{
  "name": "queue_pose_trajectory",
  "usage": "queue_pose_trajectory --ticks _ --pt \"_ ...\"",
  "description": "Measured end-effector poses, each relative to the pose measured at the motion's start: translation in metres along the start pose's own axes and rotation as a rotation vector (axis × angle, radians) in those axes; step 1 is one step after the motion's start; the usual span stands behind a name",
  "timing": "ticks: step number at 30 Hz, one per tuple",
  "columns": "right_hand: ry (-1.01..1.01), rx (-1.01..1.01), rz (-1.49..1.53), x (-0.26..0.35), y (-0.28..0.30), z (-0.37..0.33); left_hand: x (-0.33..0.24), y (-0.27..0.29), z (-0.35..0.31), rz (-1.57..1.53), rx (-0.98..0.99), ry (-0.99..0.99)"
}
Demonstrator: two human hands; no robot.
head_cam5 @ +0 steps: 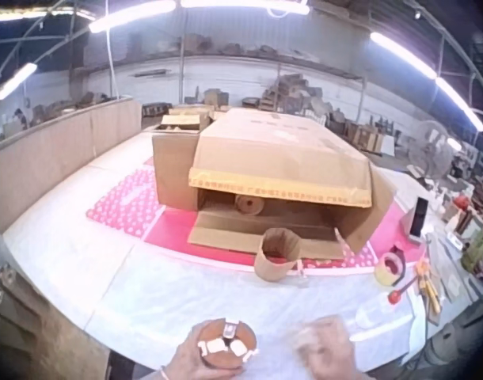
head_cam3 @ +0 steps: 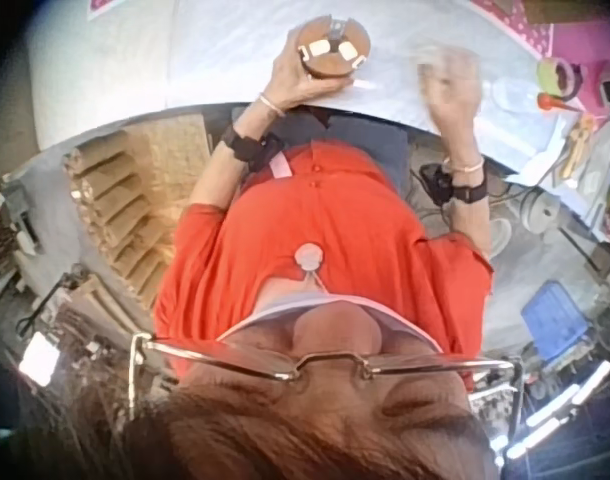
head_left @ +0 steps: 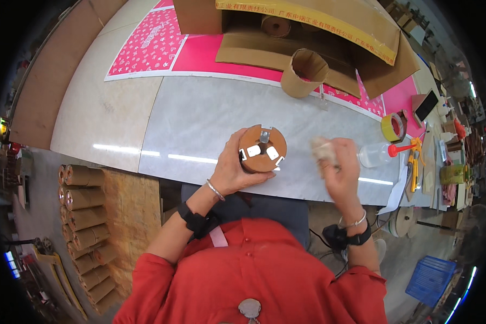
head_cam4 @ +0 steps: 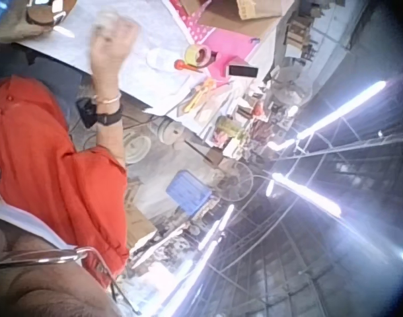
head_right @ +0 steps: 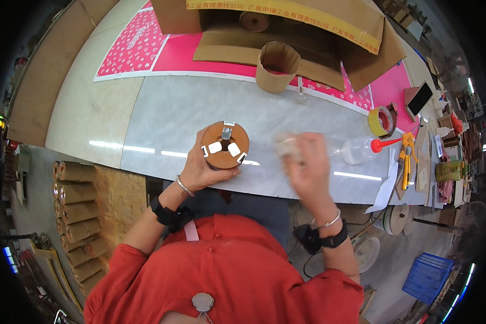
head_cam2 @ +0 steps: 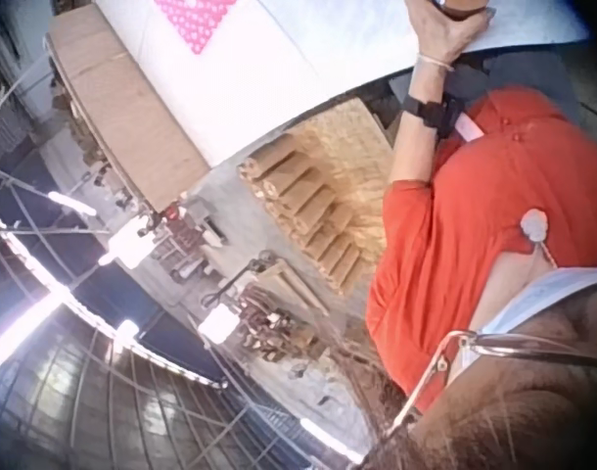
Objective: Wiping down cylindrical furniture parts with a rag and cleaning liquid in a workshop.
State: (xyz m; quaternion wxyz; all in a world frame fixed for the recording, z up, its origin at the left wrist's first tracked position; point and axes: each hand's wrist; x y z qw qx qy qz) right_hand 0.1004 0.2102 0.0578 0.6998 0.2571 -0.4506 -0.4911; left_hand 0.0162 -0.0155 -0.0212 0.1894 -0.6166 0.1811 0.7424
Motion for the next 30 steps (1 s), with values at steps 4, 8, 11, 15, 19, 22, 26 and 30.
queue_pose_trajectory --ticks 4,8,11,15,19,22,26,30 --pt "0.325 -0.026 0.067 0.049 -0.038 0.025 0.002 0.001 0.002 0.011 -0.014 -0.054" --pt "0.225 0.013 0.009 0.024 -0.053 0.055 0.006 -0.003 0.002 0.022 -0.043 -0.076" --pt "0.351 0.051 -0.085 0.032 -0.033 0.025 0.004 -0.002 0.006 0.030 -0.037 -0.108" --pt "0.465 0.052 -0.034 0.059 -0.033 0.031 0.005 -0.003 0.004 0.123 -0.050 -0.208" --pt "0.357 0.073 -0.169 0.045 -0.042 0.056 0.007 -0.005 0.002 0.128 -0.075 -0.180" --pt "0.296 0.015 -0.134 0.034 -0.035 0.054 0.009 -0.004 0.003 0.103 -0.074 -0.152" --pt "0.562 0.092 -0.025 0.093 -0.044 0.040 0.024 -0.005 0.008 0.285 -0.054 -0.326" --pt "0.448 0.135 -0.202 0.076 -0.071 0.086 0.006 -0.004 0.001 0.174 -0.074 -0.087"
Point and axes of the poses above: each hand's wrist, its own z-axis towards the middle knuckle, its own y-axis out of the back of the hand, x = y × z, and after that the axes turned 11 degrees about -z, right-handed
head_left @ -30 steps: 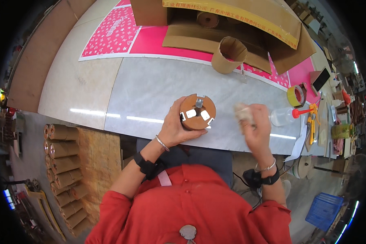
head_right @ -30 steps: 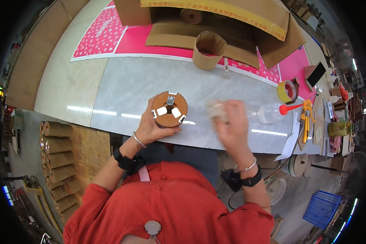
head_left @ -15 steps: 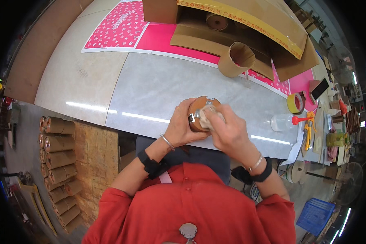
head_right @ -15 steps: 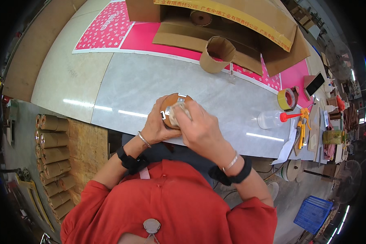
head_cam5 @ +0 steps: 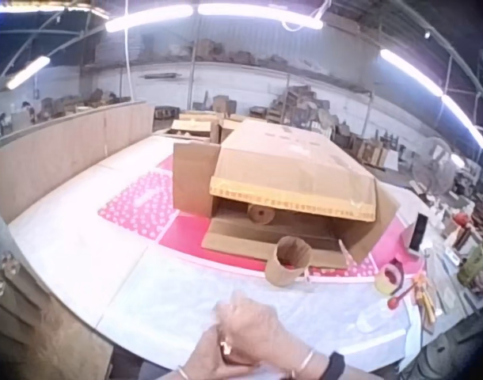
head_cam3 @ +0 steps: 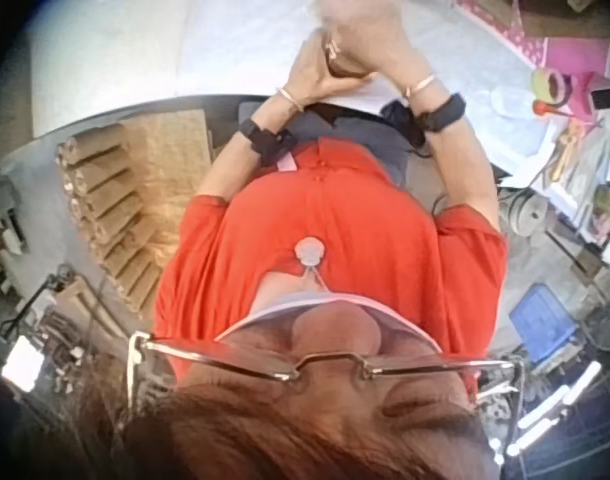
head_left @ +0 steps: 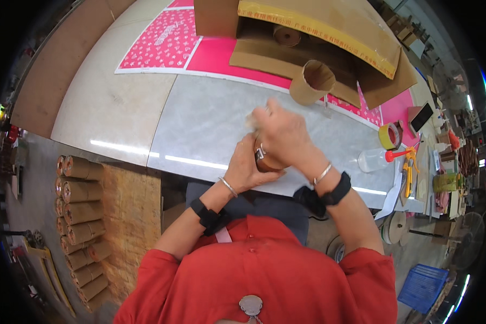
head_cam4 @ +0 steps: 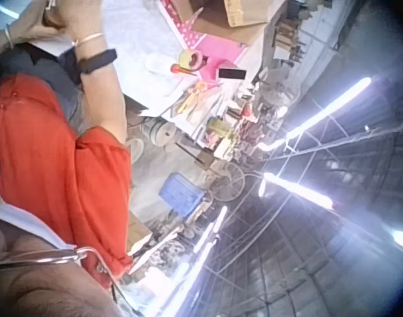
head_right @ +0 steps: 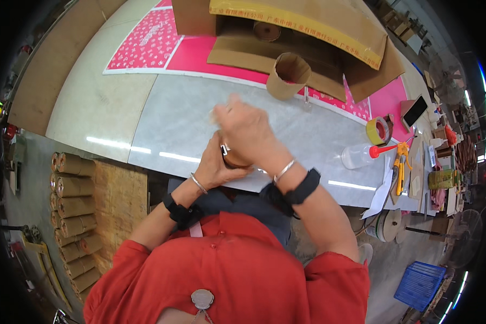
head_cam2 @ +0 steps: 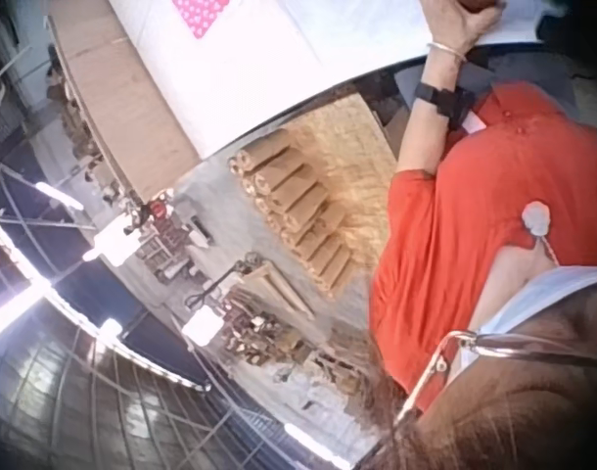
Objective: Wiping down cylindrical furniture parts with a rag and cleaning liquid in a workshop.
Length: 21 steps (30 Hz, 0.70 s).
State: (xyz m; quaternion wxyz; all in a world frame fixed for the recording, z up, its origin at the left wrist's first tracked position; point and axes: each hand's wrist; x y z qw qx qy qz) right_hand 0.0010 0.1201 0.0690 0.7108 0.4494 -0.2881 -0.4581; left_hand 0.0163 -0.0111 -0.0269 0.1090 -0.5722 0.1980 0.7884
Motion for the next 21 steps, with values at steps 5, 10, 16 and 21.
queue_pose_trajectory --ticks 5,10,16,21 --pt "-0.111 0.015 0.039 -0.018 0.009 -0.002 0.000 -0.001 0.004 0.007 -0.056 -0.146" --pt "0.037 0.035 0.129 -0.011 0.014 -0.024 0.004 -0.001 0.003 0.037 0.008 -0.324" --pt "-0.088 -0.016 0.142 -0.027 0.018 -0.009 0.004 -0.003 0.001 0.065 -0.053 -0.133" --pt "-0.045 0.127 0.198 -0.015 0.024 -0.024 0.000 0.001 0.000 -0.008 -0.029 -0.138"
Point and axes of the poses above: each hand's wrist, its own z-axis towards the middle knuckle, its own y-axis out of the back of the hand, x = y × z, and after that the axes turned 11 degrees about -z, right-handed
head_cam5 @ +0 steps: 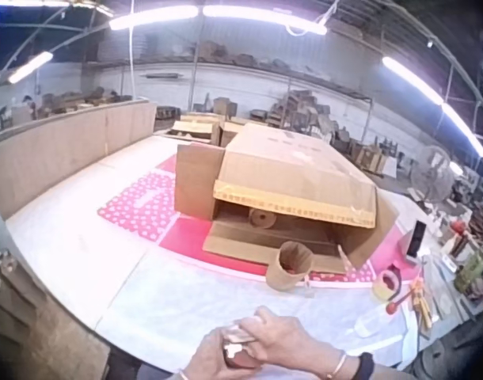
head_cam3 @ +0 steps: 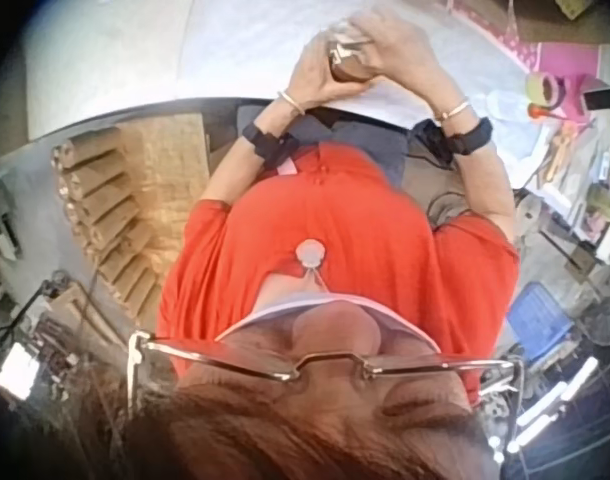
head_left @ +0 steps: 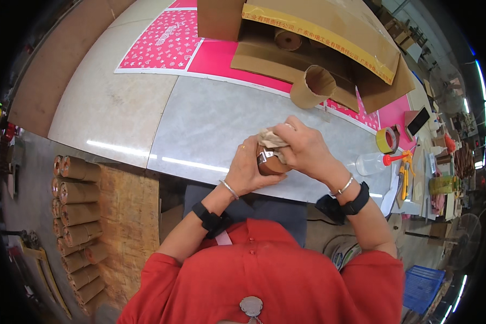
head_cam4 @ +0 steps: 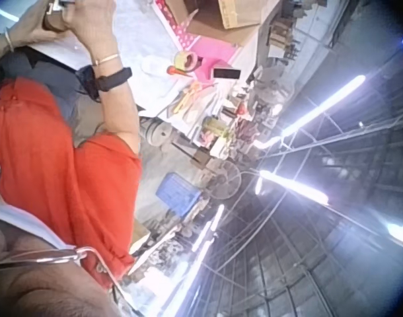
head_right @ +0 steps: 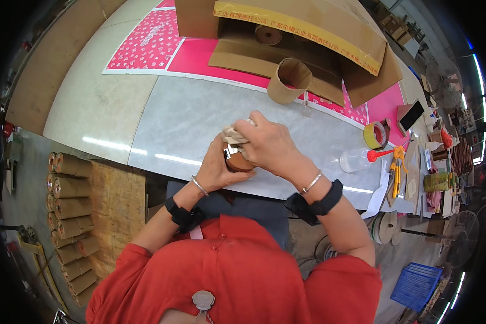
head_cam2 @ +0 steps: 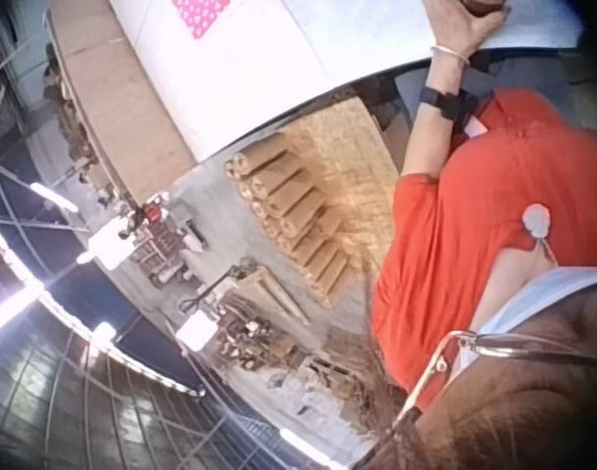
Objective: Wiping down cylindrical furniture parts with a rag and cleaning liquid in a workshop.
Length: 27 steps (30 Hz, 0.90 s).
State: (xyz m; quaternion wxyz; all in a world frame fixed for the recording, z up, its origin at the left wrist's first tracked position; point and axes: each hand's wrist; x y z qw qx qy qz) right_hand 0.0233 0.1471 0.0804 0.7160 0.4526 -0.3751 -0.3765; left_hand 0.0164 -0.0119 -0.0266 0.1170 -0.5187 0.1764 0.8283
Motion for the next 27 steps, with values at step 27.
queue_pose_trajectory --ticks 27 --pt "-0.159 0.066 -0.192 -0.014 0.025 -0.103 0.005 -0.004 0.002 -0.030 0.001 0.030"
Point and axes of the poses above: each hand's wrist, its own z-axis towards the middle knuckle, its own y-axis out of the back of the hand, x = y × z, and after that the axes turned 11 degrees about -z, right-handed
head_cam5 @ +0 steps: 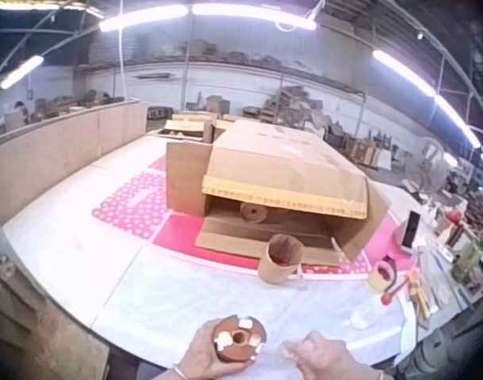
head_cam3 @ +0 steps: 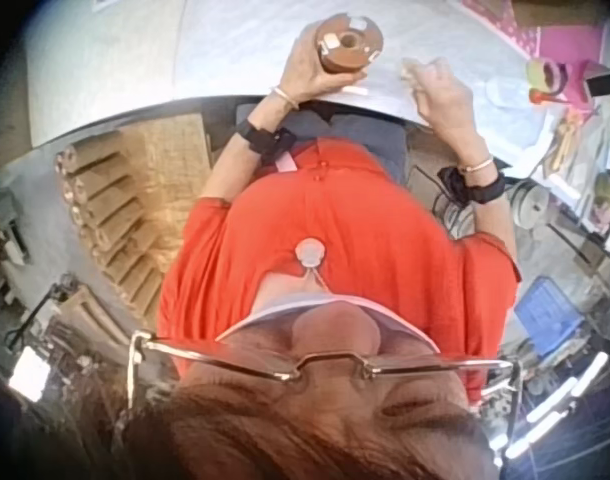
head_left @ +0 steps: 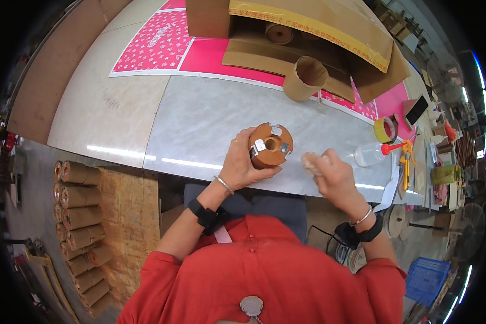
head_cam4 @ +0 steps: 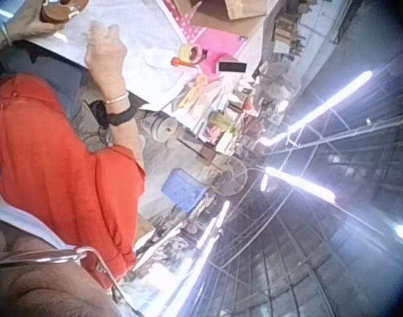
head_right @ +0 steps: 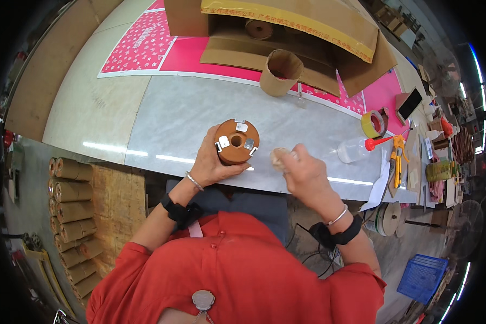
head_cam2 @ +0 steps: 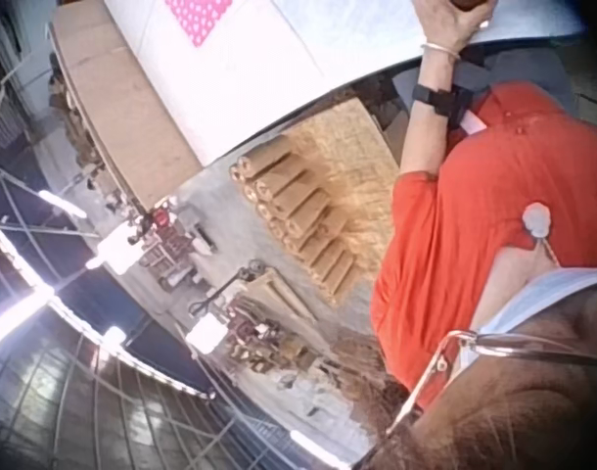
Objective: Wiping down cylindrical furniture parts with a rag and cleaning liquid in a workshop.
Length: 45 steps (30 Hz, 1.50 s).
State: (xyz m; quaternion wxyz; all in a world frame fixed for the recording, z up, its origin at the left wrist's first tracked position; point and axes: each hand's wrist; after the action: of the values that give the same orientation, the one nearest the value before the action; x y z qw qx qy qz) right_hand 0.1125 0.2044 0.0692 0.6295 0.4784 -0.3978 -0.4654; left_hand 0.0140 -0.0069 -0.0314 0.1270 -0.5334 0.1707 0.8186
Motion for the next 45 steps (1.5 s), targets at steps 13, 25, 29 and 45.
queue_pose_trajectory --ticks 13,25,29,45 --pt "0.009 -0.100 0.206 0.017 -0.001 0.007 -0.007 0.001 0.000 -0.010 0.022 0.028" --pt "0.077 -0.108 0.200 0.010 0.002 0.034 -0.006 0.001 0.001 0.015 -0.001 0.021" --pt "0.124 -0.210 0.180 0.029 -0.009 0.090 -0.005 0.002 -0.003 0.011 -0.006 0.053" --pt "0.317 0.074 0.350 0.035 0.006 0.082 -0.006 0.005 -0.001 0.059 -0.009 -0.018"
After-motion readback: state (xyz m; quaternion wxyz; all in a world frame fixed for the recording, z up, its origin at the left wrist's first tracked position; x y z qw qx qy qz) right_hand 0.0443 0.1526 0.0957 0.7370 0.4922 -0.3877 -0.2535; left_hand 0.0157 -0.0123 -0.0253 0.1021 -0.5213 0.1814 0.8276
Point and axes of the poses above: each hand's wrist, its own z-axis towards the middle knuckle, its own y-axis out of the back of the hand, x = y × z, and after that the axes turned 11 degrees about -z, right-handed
